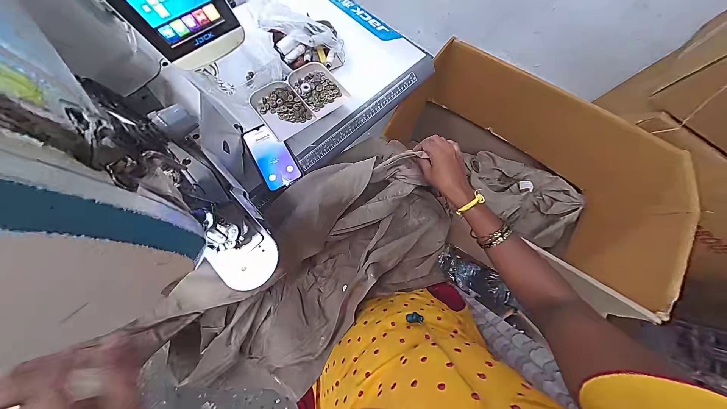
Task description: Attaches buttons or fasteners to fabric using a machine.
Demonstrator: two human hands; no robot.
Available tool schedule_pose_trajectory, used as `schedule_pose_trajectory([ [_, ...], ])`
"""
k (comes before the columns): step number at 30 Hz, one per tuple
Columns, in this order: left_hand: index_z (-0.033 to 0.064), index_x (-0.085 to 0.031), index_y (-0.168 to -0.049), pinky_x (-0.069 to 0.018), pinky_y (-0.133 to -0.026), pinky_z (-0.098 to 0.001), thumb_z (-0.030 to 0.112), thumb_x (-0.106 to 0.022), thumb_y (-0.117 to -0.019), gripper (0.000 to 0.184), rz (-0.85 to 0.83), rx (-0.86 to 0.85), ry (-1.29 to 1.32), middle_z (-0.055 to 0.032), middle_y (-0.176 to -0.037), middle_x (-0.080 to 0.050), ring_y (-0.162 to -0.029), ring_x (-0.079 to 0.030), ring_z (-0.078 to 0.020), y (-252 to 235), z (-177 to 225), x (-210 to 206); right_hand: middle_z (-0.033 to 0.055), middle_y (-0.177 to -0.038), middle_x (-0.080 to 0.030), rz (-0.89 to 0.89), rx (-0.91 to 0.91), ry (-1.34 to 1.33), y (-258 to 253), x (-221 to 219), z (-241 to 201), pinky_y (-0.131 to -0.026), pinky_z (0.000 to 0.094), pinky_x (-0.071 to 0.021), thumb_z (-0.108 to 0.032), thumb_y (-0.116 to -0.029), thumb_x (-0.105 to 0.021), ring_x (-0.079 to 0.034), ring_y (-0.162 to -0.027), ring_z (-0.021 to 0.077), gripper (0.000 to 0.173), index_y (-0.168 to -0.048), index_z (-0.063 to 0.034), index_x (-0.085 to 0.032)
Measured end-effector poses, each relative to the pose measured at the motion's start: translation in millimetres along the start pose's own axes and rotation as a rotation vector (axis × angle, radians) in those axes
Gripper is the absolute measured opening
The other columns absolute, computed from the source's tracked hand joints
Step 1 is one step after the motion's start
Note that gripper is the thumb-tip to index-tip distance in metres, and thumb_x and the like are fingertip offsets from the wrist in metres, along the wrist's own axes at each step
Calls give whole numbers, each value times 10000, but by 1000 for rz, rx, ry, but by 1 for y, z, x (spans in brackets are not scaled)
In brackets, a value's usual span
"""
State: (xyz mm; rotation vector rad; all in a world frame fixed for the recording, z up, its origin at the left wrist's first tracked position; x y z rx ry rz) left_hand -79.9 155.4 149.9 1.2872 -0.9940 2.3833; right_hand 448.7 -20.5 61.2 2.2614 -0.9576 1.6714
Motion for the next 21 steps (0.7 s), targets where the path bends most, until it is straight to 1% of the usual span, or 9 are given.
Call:
schedule_pose_trajectory([
  [3, 73, -746, -1075, -539, -931, -452, 155, -583, -1011, 194, -225, -249, 234, -168, -1138, -707, -1094, -671, -285, 31, 123, -110, 159, -986, -684, 9, -15, -83, 11, 18, -1, -852, 591, -504, -16, -880, -734, -674, -928, 361, 144, -1017, -57, -717],
  [5, 124, -755, -1146, -545, -992, -468, 176, -582, -1005, 229, -348, -371, 316, -114, -1269, -699, -1215, -650, -299, 37, 179, -168, 161, -991, -702, 24, 9, -62, 8, 27, 0, -881, 596, -490, -2, -896, -708, -676, -953, 368, 157, -1041, -61, -727],
  [8, 33, -603, -1386, -406, -1124, -591, 76, -553, -1006, 386, -456, -399, 247, -208, -1469, -551, -1386, -493, -425, 10, 207, -232, 197, -1257, -653, 82, -16, 2, 3, 43, -6, -1012, 639, -425, -56, -966, -657, -585, -1220, 424, 242, -1205, -65, -693],
  [11, -17, -629, -1332, -420, -1068, -624, 102, -667, -958, 394, -572, -247, 113, -291, -1208, -671, -1180, -613, -490, -25, 192, -271, 167, -1194, -681, 58, 85, -131, 10, 42, -41, -922, 537, -541, -185, -1014, -626, -664, -1099, 339, 249, -1216, -55, -695],
  [13, -29, -675, -1241, -445, -1025, -624, 72, -632, -957, 305, -665, -173, 234, -279, -1116, -690, -1104, -646, -466, -32, 195, -252, 127, -1172, -704, -235, 235, -338, 31, 12, -86, -918, 477, -575, -291, -979, -690, -697, -1039, 259, 366, -1268, -66, -682],
  [16, -25, -722, -973, -564, -846, -471, 240, -652, -917, 280, -401, -245, 495, -156, -899, -725, -891, -712, -274, -15, 194, -160, 175, -1391, -606, -627, 524, -315, 78, -26, -146, -1107, 596, -400, -144, -833, -814, -552, -1320, 371, 658, -1439, -105, -560],
  [18, 31, -729, -952, -528, -981, -386, 407, -622, -973, 391, -301, -232, 477, -111, -959, -744, -1042, -693, -182, 6, 162, -98, 193, -1299, -646, -650, 553, -281, 80, -31, -157, -1083, 649, -384, -26, -749, -835, -578, -1266, 407, 618, -1329, -78, -630],
  [19, 35, -718, -937, -462, -1067, -397, 421, -610, -986, 404, -291, -198, 396, -125, -964, -733, -1108, -660, -203, 18, 138, -71, 194, -1260, -658, -683, 543, -305, 79, -34, -161, -1048, 651, -407, -72, -777, -838, -596, -1226, 403, 569, -1311, -69, -643],
  [21, -6, -706, -894, -367, -1118, -543, 299, -583, -983, 340, -280, -140, 125, -195, -898, -701, -1034, -658, -345, 44, 81, -31, 194, -1270, -635, -791, 543, -361, 81, -48, -176, -998, 619, -443, -236, -842, -827, -593, -1203, 383, 599, -1370, -70, -596],
])
Point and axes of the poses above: each hand's wrist, its own y-axis away from the middle knuckle, its own x-axis out of the back of the hand, z = x × y, the point moved 10 cm from there along -y, towards the middle knuckle
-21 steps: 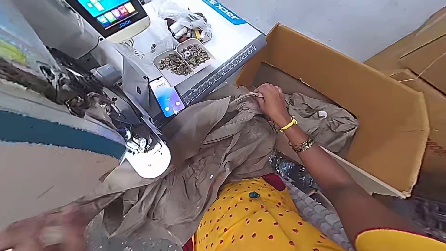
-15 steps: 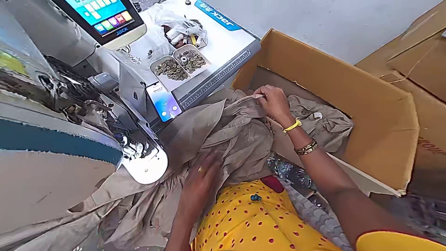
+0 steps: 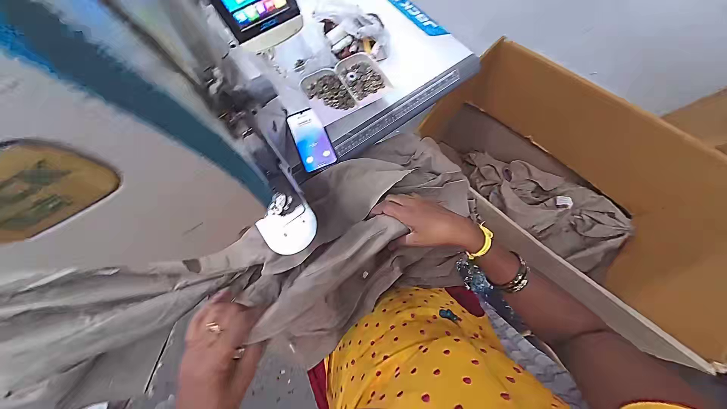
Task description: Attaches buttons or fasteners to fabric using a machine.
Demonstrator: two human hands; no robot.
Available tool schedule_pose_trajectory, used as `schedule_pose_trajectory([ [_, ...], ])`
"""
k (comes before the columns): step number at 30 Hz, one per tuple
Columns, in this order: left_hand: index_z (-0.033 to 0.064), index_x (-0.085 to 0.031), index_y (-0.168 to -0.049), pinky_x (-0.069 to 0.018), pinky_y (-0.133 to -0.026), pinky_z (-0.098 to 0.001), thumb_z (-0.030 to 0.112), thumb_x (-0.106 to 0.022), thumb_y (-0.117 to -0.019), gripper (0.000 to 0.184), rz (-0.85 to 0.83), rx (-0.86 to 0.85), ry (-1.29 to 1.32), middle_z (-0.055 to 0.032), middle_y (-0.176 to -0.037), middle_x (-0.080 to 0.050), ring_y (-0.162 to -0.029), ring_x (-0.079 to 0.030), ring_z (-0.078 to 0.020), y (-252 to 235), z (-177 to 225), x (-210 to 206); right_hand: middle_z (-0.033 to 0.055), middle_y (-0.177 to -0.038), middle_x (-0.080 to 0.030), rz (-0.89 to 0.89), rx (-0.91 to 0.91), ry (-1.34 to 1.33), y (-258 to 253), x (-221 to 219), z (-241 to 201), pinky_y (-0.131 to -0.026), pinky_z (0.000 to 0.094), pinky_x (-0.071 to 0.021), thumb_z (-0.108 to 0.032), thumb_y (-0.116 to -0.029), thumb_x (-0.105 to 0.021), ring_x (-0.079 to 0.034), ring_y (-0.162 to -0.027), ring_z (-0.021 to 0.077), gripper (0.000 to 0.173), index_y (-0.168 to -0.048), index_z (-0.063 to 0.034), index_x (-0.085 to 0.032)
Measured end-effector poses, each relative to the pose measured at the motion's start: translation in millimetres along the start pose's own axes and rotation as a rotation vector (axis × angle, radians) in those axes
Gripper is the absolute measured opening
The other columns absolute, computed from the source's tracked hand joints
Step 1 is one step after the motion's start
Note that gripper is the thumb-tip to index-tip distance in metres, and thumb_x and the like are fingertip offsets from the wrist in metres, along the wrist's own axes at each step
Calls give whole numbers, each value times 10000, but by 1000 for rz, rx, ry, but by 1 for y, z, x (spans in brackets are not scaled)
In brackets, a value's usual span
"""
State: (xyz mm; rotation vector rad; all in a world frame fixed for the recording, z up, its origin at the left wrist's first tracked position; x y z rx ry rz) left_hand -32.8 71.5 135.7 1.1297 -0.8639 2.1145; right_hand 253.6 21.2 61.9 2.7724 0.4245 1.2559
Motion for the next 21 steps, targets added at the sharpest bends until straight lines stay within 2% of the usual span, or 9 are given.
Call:
schedule_pose_trajectory([
  [1, -19, -713, -932, -320, -1107, -644, 222, -572, -960, 280, -44, 77, -142, -238, -932, -692, -1032, -646, -436, 24, -28, 9, 205, -1288, -626, -53, 26, -29, -9, -12, -6, -992, 611, -458, -314, -842, -833, -594, -1207, 385, 657, -1393, -64, -575],
  [2, -18, -728, -1028, -249, -1092, -752, 141, -587, -936, 231, -132, 193, -236, -281, -1062, -687, -1123, -601, -534, 48, -55, 11, 211, -1332, -613, -119, 50, -59, -16, -28, -13, -1010, 607, -458, -364, -849, -825, -586, -1240, 387, 692, -1417, -69, -561],
  [4, 5, -668, -1295, -148, -1055, -867, 6, -680, -892, 402, -310, 442, -268, -330, -1401, -552, -1351, -383, -649, 93, -95, 2, 194, -1345, -619, -218, 103, -164, -28, -60, -28, -1031, 566, -462, -381, -895, -779, -594, -1243, 353, 629, -1410, -79, -580],
  [5, 12, -619, -1373, -151, -1045, -876, -31, -695, -870, 511, -343, 508, -241, -345, -1467, -484, -1382, -322, -663, 110, -101, -7, 198, -1324, -633, -257, 110, -244, -33, -75, -34, -1027, 545, -469, -368, -919, -758, -612, -1214, 340, 598, -1405, -66, -583],
  [7, 29, -642, -1356, -258, -1035, -840, -44, -663, -850, 512, -279, 487, -149, -325, -1450, -514, -1357, -387, -639, 122, -90, -28, 189, -1258, -663, -344, 71, -369, -41, -105, -44, -964, 482, -526, -353, -974, -702, -670, -1092, 290, 547, -1396, -32, -569],
  [10, 70, -714, -1254, -427, -1050, -671, 140, -554, -961, 341, -166, 409, 2, -196, -1397, -609, -1307, -552, -457, 116, -72, -59, 166, -1188, -688, -437, -20, -353, -52, -137, -50, -956, 509, -517, -359, -1019, -638, -680, -1037, 287, 510, -1405, -37, -556],
  [14, 63, -745, -1171, -471, -1015, -609, 113, -577, -995, 249, -74, 473, 26, -197, -1221, -684, -1175, -619, -431, 98, -72, -69, 127, -1052, -689, -423, -122, -285, -61, -154, -59, -878, 514, -518, -417, -1036, -588, -663, -934, 270, 480, -1371, -74, -577],
  [17, 88, -773, -1095, -494, -939, -600, 139, -595, -991, 212, -34, 472, 30, -191, -1065, -693, -1061, -634, -420, 79, -69, -77, 114, -907, -655, -304, -167, -231, -65, -142, -71, -799, 487, -499, -411, -1053, -551, -630, -830, 262, 406, -1218, -52, -642],
  [21, 57, -703, -1249, -462, -1047, -577, 169, -586, -1020, 280, -236, 542, 154, -236, -1243, -648, -1210, -597, -422, 70, -79, -114, 143, -856, -693, -344, -209, -173, -63, -149, -72, -802, 522, -519, -514, -1060, -475, -683, -810, 292, 547, -1037, -14, -697],
])
Point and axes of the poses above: each hand's wrist, its own y-axis away from the middle knuckle, its own x-axis out of the back of the hand, z = x × y, the point moved 10 cm from there along -y, towards the middle knuckle
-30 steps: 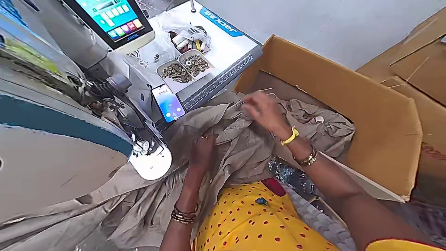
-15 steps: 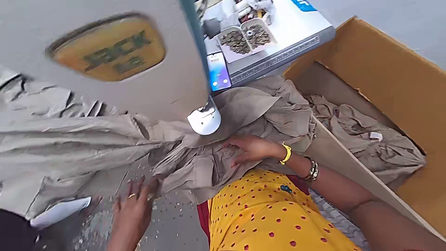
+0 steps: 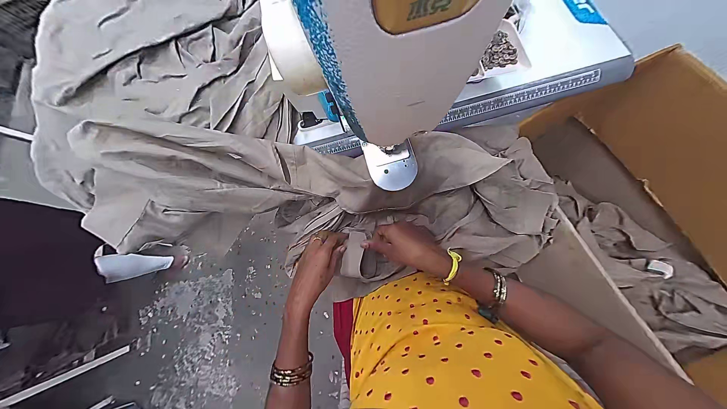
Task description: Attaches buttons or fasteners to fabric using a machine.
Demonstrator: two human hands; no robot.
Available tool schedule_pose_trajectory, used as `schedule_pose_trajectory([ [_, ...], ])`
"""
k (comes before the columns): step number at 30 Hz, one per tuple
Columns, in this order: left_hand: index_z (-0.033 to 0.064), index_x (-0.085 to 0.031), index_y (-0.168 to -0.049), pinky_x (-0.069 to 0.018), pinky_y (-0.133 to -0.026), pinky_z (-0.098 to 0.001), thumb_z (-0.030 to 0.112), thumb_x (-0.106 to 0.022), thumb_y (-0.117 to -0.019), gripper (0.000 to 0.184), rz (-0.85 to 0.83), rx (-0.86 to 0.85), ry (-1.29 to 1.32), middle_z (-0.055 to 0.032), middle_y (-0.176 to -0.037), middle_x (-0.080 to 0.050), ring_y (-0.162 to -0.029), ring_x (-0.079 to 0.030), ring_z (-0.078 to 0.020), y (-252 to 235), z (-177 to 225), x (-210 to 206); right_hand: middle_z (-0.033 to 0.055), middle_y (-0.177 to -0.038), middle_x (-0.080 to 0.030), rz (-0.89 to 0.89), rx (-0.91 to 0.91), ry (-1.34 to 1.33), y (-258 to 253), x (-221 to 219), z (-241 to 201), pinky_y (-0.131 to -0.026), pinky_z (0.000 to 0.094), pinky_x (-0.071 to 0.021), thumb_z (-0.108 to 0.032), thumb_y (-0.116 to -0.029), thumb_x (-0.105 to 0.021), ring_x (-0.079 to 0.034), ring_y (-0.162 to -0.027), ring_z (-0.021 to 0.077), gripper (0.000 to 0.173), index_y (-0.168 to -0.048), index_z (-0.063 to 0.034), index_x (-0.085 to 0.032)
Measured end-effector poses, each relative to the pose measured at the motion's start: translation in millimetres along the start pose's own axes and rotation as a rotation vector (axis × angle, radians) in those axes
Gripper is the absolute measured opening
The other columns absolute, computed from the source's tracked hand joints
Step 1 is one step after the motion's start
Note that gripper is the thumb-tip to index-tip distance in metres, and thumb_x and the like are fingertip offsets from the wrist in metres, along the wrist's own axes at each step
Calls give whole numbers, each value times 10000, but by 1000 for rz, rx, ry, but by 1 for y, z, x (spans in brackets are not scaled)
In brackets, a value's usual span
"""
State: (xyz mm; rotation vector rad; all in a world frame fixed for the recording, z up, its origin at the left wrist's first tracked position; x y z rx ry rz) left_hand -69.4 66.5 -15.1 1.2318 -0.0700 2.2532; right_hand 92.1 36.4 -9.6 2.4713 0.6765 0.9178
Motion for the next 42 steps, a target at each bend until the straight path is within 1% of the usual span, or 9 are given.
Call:
schedule_pose_trajectory([
  [4, 24, -592, -1372, -376, -1089, -656, 249, -752, -908, 539, -41, 55, 33, -291, -1327, -572, -1283, -507, -493, -12, -6, -18, 122, -822, -658, -46, -31, -95, -18, -25, 11, -744, 476, -537, -514, -1048, -514, -659, -726, 255, 532, -1075, 0, -646],
  [7, 8, -628, -1298, -391, -1074, -649, 272, -792, -872, 528, 5, 80, 114, -263, -1281, -603, -1244, -543, -454, -12, -7, -12, 99, -853, -668, 36, 14, -192, -23, -19, 11, -737, 430, -546, -326, -1050, -564, -652, -716, 215, 342, -1185, -24, -652],
  [12, 33, -719, -1058, -553, -846, -234, 208, -581, -1009, 229, 149, -134, 456, 12, -967, -721, -885, -659, 0, -1, 32, 33, 107, -834, -686, 273, 376, -140, 31, 46, -29, -726, 413, -535, -261, -1046, -559, -647, -729, 205, 296, -1106, -9, -702],
  [14, 19, -720, -1062, -550, -810, -170, 199, -565, -1024, 240, 206, -227, 556, 36, -953, -721, -858, -648, 45, -3, 64, 48, 96, -848, -719, 414, 541, -69, 58, 82, -43, -711, 367, -546, -257, -1045, -565, -669, -740, 171, 282, -1044, -30, -733],
  [21, 49, -711, -1017, -519, -688, -122, 262, -609, -1016, 236, 309, -314, 632, 69, -863, -687, -746, -606, 64, -28, 130, 69, -73, -695, -610, 676, 553, -190, 75, 184, -47, -587, 121, -450, -276, -923, -748, -537, -618, -62, 224, -854, -74, -677],
  [25, 81, -743, -1006, -517, -741, -135, 322, -604, -1008, 279, 322, -288, 477, 48, -914, -700, -797, -615, 49, -25, 130, 68, -66, -668, -528, 659, 431, -275, 43, 196, -55, -582, 197, -419, -182, -810, -837, -493, -598, 3, 294, -811, -117, -550],
  [33, 108, -716, -988, -519, -659, -135, 305, -615, -1002, 222, 261, -182, 634, 104, -834, -676, -723, -611, 50, -23, 120, 91, -43, -690, -536, 630, 453, -299, 39, 199, -54, -612, 219, -444, -192, -813, -841, -509, -625, 19, 299, -858, -80, -567],
  [38, 155, -689, -986, -499, -623, -176, 324, -580, -996, 201, 166, -60, 543, 107, -770, -643, -675, -598, 26, -54, 120, 103, -69, -717, -518, 541, 408, -311, 63, 173, -33, -591, 201, -429, -412, -975, -666, -472, -605, -12, 381, -993, -45, -563],
  [42, 157, -659, -948, -501, -632, -188, 304, -586, -995, 171, 69, -15, 492, 101, -746, -621, -667, -593, 22, -74, 123, 108, -85, -747, -546, 549, 398, -559, 66, 160, -26, -599, 157, -466, -185, -939, -713, -526, -621, -24, 256, -982, -106, -473],
])
Point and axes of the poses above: each hand's wrist, its own y-axis away from the middle knuckle, its own x-axis out of the back of the hand, z = x × y, the point moved 10 cm from there along -y, towards the middle knuckle
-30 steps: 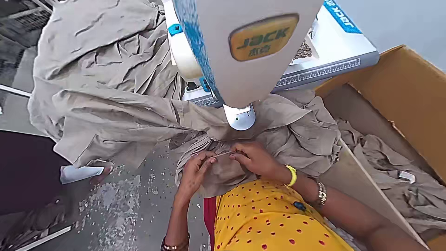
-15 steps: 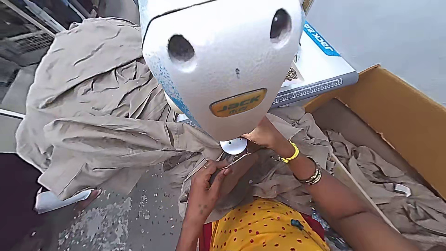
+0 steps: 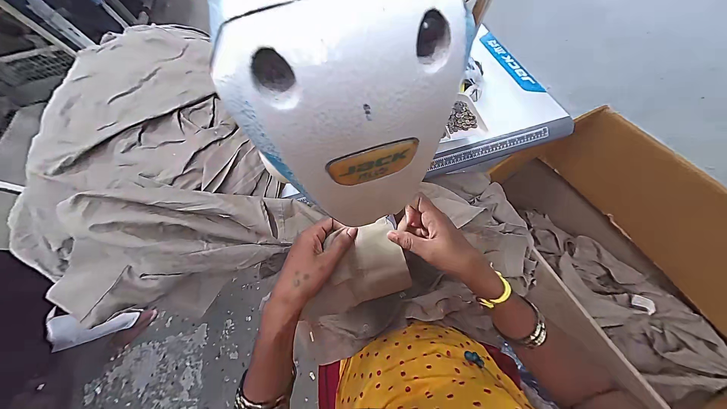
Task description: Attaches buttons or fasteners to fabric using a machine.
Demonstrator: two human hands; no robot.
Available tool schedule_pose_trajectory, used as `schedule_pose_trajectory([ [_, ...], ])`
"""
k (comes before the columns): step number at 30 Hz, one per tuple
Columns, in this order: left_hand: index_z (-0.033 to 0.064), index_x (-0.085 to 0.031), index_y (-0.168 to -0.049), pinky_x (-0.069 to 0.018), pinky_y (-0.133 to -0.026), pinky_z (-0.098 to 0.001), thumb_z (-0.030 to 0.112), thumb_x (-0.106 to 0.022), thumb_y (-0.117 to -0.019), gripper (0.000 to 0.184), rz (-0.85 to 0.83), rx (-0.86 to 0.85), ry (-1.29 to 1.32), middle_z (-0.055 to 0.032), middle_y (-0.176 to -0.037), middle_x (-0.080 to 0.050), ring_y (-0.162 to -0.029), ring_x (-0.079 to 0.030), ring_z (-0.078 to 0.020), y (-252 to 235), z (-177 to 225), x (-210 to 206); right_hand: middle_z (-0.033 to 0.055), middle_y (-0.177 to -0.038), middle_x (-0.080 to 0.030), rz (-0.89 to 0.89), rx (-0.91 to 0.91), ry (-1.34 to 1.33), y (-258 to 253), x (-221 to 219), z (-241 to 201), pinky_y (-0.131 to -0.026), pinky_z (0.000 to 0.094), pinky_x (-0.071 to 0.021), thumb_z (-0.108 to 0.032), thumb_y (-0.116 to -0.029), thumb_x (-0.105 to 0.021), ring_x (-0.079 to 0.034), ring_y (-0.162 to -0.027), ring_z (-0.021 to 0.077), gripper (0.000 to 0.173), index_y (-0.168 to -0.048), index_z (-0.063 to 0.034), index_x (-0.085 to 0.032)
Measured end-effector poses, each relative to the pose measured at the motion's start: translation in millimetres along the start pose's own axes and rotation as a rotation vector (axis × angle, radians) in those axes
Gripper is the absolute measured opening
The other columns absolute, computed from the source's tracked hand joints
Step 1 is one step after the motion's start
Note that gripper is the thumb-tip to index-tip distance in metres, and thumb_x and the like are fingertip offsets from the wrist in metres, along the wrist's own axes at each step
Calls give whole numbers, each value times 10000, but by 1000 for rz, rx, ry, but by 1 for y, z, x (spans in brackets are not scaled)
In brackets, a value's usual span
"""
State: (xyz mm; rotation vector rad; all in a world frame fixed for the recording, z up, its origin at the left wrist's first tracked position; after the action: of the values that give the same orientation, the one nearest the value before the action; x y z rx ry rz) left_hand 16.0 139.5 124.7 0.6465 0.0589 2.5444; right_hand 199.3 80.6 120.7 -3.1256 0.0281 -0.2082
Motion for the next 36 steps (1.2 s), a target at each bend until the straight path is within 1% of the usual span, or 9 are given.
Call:
schedule_pose_trajectory([
  [7, 105, -687, -969, -490, -668, -238, 277, -648, -993, 178, 41, 143, -196, 63, -762, -617, -686, -575, 7, -19, 7, 10, -63, -728, -562, 97, 11, 50, -16, 11, -3, -601, 165, -478, -126, -918, -715, -548, -618, -11, 239, -1018, -81, -503],
  [13, 95, -670, -1007, -502, -707, -170, 269, -619, -984, 183, 86, 27, -139, 93, -810, -628, -738, -587, 67, -15, 5, 9, -32, -791, -609, -19, 57, 204, -23, 12, -6, -660, 199, -490, -227, -973, -673, -567, -679, 5, 242, -1083, -40, -566],
  [15, 76, -671, -1025, -508, -722, -195, 272, -611, -990, 208, 96, 35, -112, 69, -832, -636, -756, -594, 45, -15, 0, 7, 27, -793, -666, 88, 143, 476, -37, 42, -14, -658, 316, -531, -272, -985, -665, -624, -694, 105, 248, -1034, -29, -677],
  [17, 86, -670, -1009, -507, -693, -175, 257, -591, -995, 188, 109, 22, -73, 77, -805, -633, -726, -594, 49, -15, -3, 5, 135, -979, -713, 308, 257, 864, -54, 81, -23, -798, 498, -558, -274, -981, -679, -681, -945, 301, 246, -1035, -44, -749],
  [19, 112, -655, -980, -497, -665, -167, 249, -577, -1004, 160, 110, 34, -46, 90, -778, -615, -703, -586, 51, -13, -6, 3, 216, -1256, -644, 368, 295, 1125, -77, 105, -19, -990, 614, -455, -317, -960, -708, -548, -1255, 445, 327, -1142, -47, -735],
  [25, 85, -666, -1018, -507, -675, -161, 237, -566, -1011, 182, 125, 34, -6, 74, -793, -636, -712, -601, 45, -10, -5, 3, 225, -1494, -509, 278, 311, 1328, -114, 105, 5, -1186, 682, -231, -322, -915, -766, -345, -1461, 485, 447, -1274, -67, -690],
  [30, 27, -652, -1104, -535, -739, -138, 144, -531, -1026, 185, 156, 42, 147, 50, -882, -683, -790, -638, 53, -7, -5, -3, 205, -1300, -658, 330, 430, 1149, -103, 104, -2, -1140, 657, -333, -187, -913, -751, -519, -1349, 439, 212, -1031, -13, -727],
  [33, 25, -640, -1111, -530, -733, -138, 135, -531, -1032, 175, 150, 66, 150, 42, -882, -667, -786, -629, 52, -7, -7, -3, 208, -1077, -702, 463, 518, 1002, -84, 116, -15, -921, 579, -470, -204, -938, -711, -629, -1104, 422, 187, -956, -19, -733],
  [36, 60, -656, -1031, -521, -686, -135, 131, -536, -1030, 139, 139, 79, 131, 73, -814, -651, -732, -618, 57, -9, -7, -2, 140, -921, -670, 480, 451, 753, -67, 121, -30, -720, 380, -539, -138, -962, -700, -649, -816, 240, 131, -960, -7, -702],
])
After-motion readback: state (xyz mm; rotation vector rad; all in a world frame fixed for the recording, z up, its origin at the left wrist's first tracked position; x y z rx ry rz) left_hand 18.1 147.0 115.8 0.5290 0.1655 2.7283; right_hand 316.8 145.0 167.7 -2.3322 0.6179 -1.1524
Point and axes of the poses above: each hand's wrist, its own y-axis away from the middle knuckle, its own x-axis out of the back of the hand, z = x × y, the point moved 10 cm from there along -y, towards the middle knuckle
